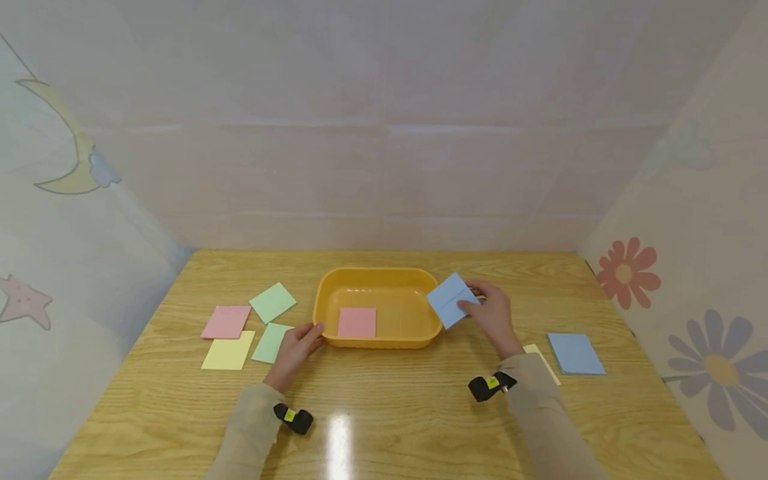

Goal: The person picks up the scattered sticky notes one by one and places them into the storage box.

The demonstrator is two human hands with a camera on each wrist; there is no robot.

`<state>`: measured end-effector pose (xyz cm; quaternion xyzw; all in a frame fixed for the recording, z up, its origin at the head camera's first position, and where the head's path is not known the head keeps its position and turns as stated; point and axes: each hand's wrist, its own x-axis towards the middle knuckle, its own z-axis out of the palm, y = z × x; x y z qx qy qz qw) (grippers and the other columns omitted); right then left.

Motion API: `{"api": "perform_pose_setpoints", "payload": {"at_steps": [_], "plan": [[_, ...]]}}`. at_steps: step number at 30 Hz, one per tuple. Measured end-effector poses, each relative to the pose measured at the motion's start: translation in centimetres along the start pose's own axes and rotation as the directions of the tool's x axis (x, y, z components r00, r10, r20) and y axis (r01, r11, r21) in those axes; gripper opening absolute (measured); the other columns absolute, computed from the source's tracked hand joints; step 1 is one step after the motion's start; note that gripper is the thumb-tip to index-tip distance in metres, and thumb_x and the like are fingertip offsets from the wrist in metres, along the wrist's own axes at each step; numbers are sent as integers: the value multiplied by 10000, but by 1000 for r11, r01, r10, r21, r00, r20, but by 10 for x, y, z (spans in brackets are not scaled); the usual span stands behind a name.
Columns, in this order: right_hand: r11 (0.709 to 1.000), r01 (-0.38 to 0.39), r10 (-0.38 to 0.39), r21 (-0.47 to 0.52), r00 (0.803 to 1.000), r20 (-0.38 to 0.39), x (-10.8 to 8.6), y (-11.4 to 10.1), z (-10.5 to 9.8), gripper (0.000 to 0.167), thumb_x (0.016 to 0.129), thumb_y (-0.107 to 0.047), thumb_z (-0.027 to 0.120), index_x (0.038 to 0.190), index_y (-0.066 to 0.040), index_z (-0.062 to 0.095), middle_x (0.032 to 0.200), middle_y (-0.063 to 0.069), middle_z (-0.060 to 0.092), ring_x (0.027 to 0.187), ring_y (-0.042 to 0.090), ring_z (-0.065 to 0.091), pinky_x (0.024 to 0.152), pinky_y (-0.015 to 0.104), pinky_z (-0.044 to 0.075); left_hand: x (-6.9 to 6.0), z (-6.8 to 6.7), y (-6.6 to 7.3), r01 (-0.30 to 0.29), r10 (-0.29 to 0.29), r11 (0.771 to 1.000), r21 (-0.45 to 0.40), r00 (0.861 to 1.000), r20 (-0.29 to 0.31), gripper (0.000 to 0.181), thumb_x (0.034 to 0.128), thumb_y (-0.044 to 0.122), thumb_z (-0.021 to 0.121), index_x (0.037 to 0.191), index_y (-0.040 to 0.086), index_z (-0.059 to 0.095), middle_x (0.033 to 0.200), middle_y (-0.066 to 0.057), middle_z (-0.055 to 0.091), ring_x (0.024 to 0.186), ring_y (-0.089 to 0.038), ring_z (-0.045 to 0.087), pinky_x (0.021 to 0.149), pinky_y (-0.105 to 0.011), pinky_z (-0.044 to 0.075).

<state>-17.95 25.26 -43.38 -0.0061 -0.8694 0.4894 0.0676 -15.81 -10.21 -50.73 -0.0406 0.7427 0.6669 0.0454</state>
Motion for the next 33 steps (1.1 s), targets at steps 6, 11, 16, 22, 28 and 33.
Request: {"api": "perform_pose_setpoints", "payload": {"at_steps": [6,11,16,22,28,33], "plan": [[1000,27,-27,-9,1000,2,3,-2,6,409,802,44,641,1190,104,528,1058,276,551,812,295,608,638,367,553,-1,-1,3,-3,3,1000,-7,1000,13,519,930,289,529,1241,-124,479,1198,-246,539,1076,-307,551,868,-363,480],[999,34,-34,-36,999,15,5,-3,10,413,806,25,640,1199,93,530,1052,266,550,816,309,605,612,328,551,0,-1,-2,-22,22,1000,-8,1000,15,542,930,323,522,1236,-123,484,1193,-243,544,1078,-304,551,864,-357,483],[999,34,-32,-38,999,31,8,-3,14,419,811,18,638,1210,86,527,1049,255,554,830,326,604,601,302,548,0,0,-2,-17,17,1000,-4,1000,2,512,928,313,527,1232,-98,506,1182,-222,559,1074,-292,556,857,-339,488],[998,50,-48,-43,998,51,14,-8,21,391,812,13,641,1186,76,547,1029,239,566,799,297,601,591,285,540,0,-1,1,-3,3,1000,2,1000,-8,482,934,275,523,1233,-103,502,1189,-230,552,1070,-298,556,867,-357,483],[997,63,-59,-53,995,75,19,-9,30,314,810,19,636,1112,84,583,984,228,579,726,239,590,617,386,542,-1,-1,2,-4,4,1000,12,1000,-1,474,945,254,505,1236,-119,488,1201,-247,537,1084,-315,543,881,-377,472],[996,53,-46,-72,994,98,20,-10,35,307,813,0,634,1106,81,586,973,215,578,730,234,578,594,338,530,0,0,0,-7,6,1000,4,1000,14,468,944,249,509,1233,-118,492,1199,-247,539,1087,-314,543,882,-368,472]]}}
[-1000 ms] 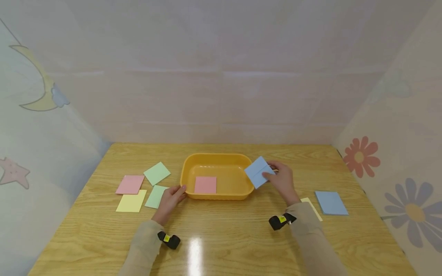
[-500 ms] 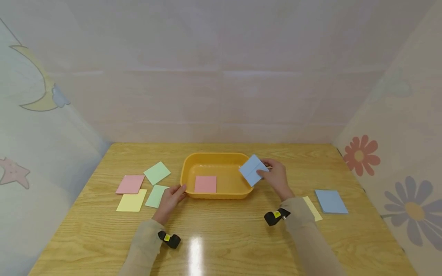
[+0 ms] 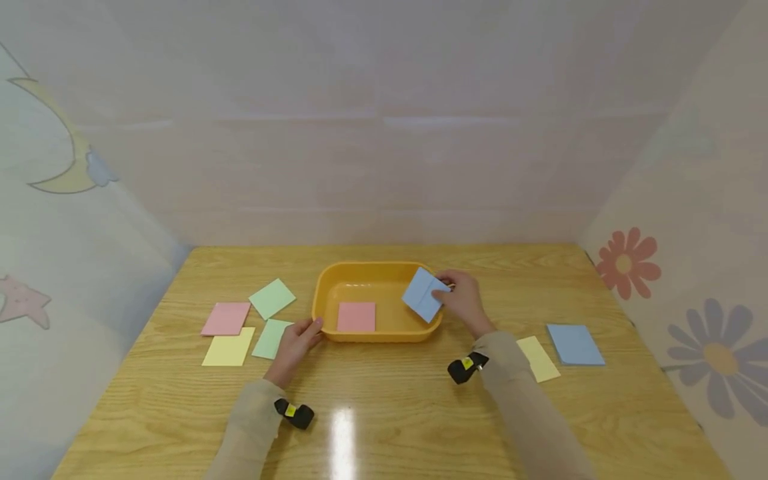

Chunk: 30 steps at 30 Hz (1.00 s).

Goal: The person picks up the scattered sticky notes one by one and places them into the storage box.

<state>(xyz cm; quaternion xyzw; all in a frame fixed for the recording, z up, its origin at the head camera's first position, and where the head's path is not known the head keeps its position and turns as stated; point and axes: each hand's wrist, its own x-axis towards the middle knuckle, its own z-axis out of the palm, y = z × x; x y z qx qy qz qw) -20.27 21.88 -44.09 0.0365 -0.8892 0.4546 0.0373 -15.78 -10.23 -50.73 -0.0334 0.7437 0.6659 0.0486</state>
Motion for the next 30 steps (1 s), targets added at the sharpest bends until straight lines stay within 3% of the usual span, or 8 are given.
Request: {"api": "perform_pose_setpoints", "payload": {"at_steps": [5,13,23,30], "plan": [[999,14,-13,-36,1000,8,2,-3,6,309,811,-16,638,1105,68,594,978,208,589,772,263,565,600,274,489,-2,-1,4,0,1,999,-40,1000,26,450,942,224,515,1234,-117,492,1208,-253,531,1111,-325,524,897,-376,457],[997,66,-64,-44,997,50,6,-4,18,246,800,20,638,1039,76,616,925,199,602,709,243,569,553,276,503,-19,0,30,-15,15,1000,-19,999,46,442,957,171,478,1246,-162,442,1223,-303,493,1126,-366,499,920,-420,432],[988,135,-130,-68,989,70,1,-12,24,234,789,30,647,1016,81,627,892,181,615,692,220,542,583,286,465,-21,1,31,-20,22,999,-38,999,50,437,958,159,476,1250,-163,435,1229,-310,483,1131,-369,494,927,-423,420],[984,155,-145,-89,984,106,2,-14,26,223,798,13,643,1011,78,632,923,194,626,793,303,577,673,391,501,-21,1,31,-13,15,999,-39,999,45,433,959,151,470,1252,-165,430,1234,-311,478,1137,-372,487,927,-415,421]]}}
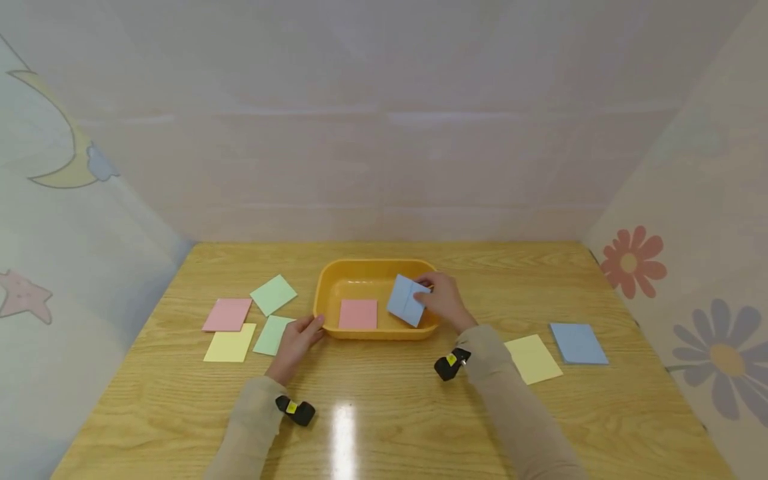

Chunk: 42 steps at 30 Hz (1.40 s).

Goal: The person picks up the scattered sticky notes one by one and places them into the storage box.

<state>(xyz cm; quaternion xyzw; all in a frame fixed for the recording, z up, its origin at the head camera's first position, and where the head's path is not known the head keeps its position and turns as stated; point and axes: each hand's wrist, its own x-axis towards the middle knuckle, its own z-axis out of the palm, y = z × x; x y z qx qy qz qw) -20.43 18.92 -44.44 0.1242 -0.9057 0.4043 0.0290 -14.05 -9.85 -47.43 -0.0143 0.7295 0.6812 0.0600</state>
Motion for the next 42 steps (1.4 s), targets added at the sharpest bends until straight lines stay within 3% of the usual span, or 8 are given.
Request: {"api": "perform_pose_setpoints", "payload": {"at_steps": [4,13,18,24,34,42], "plan": [[999,9,-7,-34,999,41,1,2,3,224,809,0,644,1027,53,636,964,189,629,844,300,577,706,397,497,0,0,0,9,-9,1000,10,1000,-6,433,958,156,473,1254,-157,435,1235,-301,484,1135,-363,493,925,-411,423],[997,80,-77,-11,987,141,2,-1,5,187,814,47,621,999,74,630,902,192,621,687,237,572,539,302,500,0,0,1,17,-17,1000,14,1000,-16,442,954,171,485,1250,-154,443,1228,-297,491,1129,-360,499,921,-413,427],[987,143,-130,-66,976,176,3,2,10,164,811,44,622,974,63,640,880,152,630,760,250,576,634,345,500,-1,1,2,26,-26,999,18,999,-19,444,955,176,484,1253,-150,443,1230,-294,492,1130,-355,500,924,-411,425],[985,139,-116,-105,974,194,1,2,15,162,804,34,630,965,41,648,883,121,633,813,257,570,705,382,487,-1,1,2,29,-29,999,28,999,-13,439,957,170,478,1251,-154,442,1229,-296,492,1130,-357,499,922,-410,427],[974,127,-88,-188,975,203,4,4,22,187,803,26,632,988,35,648,934,143,643,877,291,587,758,415,495,13,-3,-25,12,-12,1000,-11,1000,-20,464,949,214,501,1258,-130,455,1233,-272,502,1126,-332,511,903,-365,448],[941,132,-73,-311,978,196,7,3,29,196,779,38,623,972,45,651,938,162,647,863,296,595,737,406,505,14,-1,-28,22,-21,1000,12,999,-50,454,945,227,506,1234,-122,487,1196,-256,537,1096,-317,538,878,-343,471]]}}
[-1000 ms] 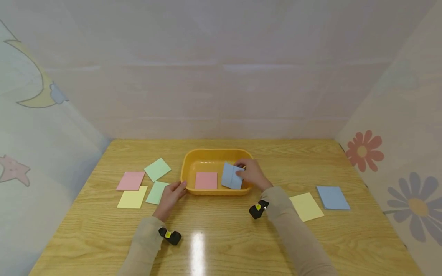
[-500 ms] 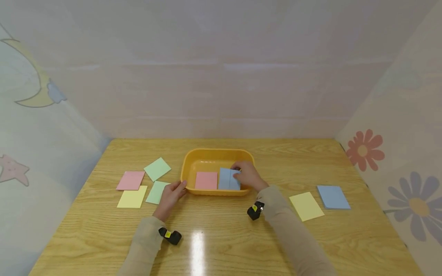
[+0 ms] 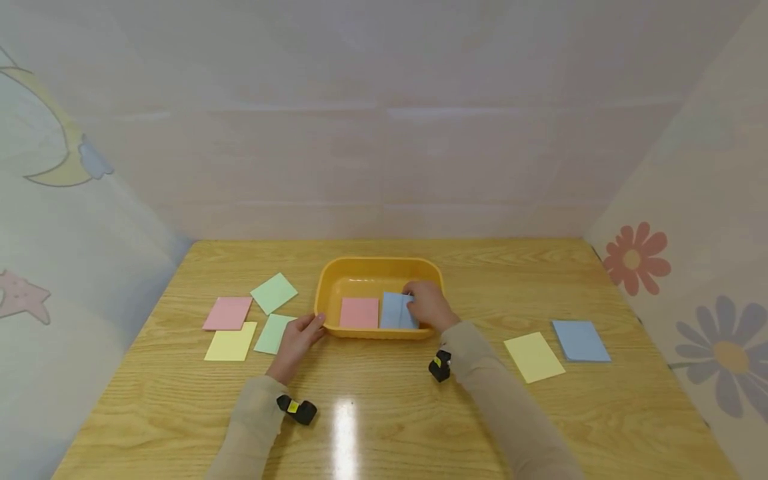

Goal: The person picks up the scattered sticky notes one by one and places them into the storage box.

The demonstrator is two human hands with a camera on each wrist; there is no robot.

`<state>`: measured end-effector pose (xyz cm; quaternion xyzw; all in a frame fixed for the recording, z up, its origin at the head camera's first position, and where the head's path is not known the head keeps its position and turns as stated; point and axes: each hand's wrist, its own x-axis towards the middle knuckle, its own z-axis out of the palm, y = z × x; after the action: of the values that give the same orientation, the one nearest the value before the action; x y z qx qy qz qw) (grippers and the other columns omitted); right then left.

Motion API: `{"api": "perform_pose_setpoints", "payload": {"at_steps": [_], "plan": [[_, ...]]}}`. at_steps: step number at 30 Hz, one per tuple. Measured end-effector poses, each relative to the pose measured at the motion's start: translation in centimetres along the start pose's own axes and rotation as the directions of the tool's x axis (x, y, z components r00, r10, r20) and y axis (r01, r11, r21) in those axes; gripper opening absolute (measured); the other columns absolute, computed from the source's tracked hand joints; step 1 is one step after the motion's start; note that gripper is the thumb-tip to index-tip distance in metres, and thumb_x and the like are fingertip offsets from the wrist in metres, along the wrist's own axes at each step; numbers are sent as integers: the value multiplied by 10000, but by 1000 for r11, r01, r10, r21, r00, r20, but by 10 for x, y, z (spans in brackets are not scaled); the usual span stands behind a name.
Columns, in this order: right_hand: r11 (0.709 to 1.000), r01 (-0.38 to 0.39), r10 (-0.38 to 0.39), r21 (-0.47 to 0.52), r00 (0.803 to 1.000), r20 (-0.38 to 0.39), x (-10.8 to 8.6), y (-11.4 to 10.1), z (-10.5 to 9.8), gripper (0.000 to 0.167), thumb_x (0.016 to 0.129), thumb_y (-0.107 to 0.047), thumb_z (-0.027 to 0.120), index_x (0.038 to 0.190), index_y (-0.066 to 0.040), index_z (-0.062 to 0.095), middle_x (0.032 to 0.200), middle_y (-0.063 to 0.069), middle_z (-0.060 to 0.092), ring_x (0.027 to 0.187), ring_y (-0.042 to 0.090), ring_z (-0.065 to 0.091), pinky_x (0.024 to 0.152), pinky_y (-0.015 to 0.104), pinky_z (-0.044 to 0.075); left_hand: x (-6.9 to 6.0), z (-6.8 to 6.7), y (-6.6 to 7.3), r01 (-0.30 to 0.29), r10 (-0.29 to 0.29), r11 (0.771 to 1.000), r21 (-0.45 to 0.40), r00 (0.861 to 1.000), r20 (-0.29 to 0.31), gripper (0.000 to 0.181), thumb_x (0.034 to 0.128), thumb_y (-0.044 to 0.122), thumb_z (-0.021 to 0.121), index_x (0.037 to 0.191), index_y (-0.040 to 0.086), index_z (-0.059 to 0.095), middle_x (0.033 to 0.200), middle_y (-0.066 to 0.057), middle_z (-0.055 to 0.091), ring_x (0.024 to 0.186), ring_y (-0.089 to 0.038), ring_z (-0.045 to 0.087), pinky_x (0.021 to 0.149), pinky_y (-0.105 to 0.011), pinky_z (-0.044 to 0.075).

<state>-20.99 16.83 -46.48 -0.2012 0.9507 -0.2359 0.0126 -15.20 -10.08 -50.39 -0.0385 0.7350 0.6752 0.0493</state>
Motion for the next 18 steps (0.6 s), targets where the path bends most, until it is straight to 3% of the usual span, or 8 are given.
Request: {"api": "perform_pose_setpoints", "payload": {"at_steps": [18], "plan": [[986,13,-10,-165,1000,19,7,-4,13,194,778,86,586,960,66,650,944,195,646,889,334,600,750,407,511,0,0,-1,7,-6,1000,23,1000,-9,462,942,245,511,1220,-123,501,1178,-248,547,1087,-312,543,869,-337,480]]}}
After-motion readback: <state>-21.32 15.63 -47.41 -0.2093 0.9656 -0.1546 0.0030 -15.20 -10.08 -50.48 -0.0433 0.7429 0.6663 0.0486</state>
